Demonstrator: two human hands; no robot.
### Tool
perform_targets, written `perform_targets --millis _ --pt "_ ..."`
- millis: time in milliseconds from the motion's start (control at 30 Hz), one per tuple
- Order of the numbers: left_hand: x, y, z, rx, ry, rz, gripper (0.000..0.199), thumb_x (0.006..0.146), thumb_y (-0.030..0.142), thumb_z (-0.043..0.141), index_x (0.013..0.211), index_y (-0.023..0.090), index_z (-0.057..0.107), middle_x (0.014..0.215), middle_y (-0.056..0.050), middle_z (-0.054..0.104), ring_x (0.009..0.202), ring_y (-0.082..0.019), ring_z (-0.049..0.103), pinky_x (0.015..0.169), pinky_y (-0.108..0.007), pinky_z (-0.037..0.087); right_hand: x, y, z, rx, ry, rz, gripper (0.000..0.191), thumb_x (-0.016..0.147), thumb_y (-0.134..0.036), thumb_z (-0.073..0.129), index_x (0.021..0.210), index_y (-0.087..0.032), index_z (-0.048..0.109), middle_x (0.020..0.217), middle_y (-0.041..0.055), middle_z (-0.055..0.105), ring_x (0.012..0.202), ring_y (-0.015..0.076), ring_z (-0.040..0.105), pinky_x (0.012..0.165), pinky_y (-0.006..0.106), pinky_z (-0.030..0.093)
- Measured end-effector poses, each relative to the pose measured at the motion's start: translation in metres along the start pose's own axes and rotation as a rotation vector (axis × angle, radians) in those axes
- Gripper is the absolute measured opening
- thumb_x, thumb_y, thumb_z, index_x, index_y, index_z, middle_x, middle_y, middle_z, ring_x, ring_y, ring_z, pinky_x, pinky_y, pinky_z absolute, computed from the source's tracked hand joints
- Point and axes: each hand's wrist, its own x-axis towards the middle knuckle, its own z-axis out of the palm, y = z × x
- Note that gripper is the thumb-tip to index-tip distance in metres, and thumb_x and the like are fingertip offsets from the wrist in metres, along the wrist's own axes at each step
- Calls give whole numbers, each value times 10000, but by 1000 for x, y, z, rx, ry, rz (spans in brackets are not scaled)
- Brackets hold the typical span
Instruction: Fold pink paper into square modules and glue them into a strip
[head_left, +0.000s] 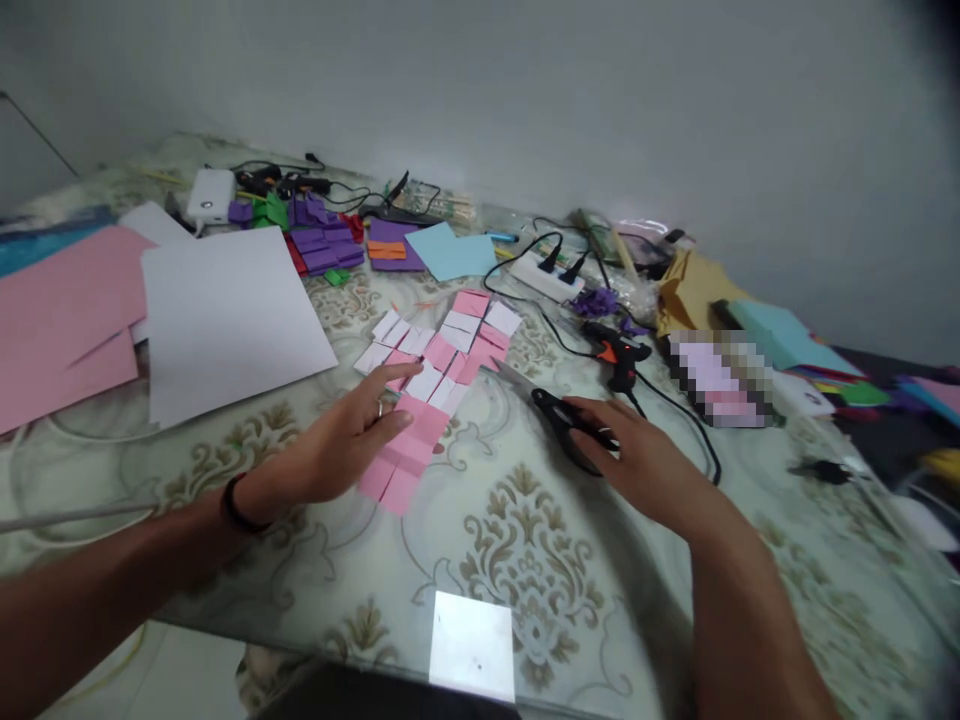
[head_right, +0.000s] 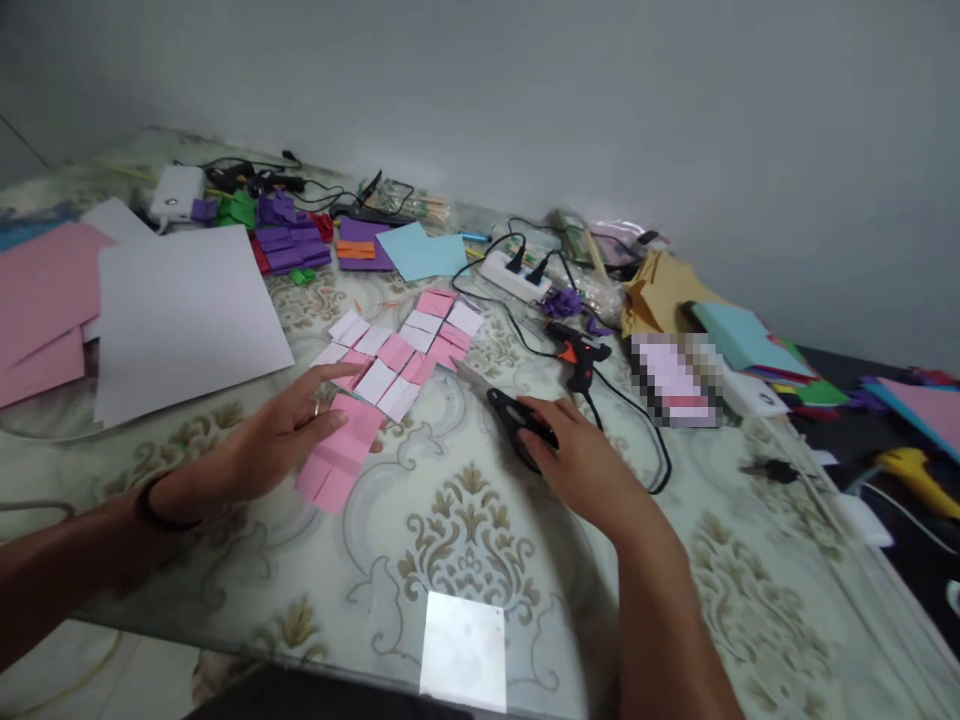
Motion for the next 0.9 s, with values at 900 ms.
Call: perform_targets --millis 900 --pt "-13 12 13 -2 -81 -3 392 1000 432 536 715 172 604 657 13 565 678 -146 530 610 -255 421 -18 -148 52 996 -143 38 251 921 -392 670 1003 -170 752 894 54 742 788 190 678 710 316 566"
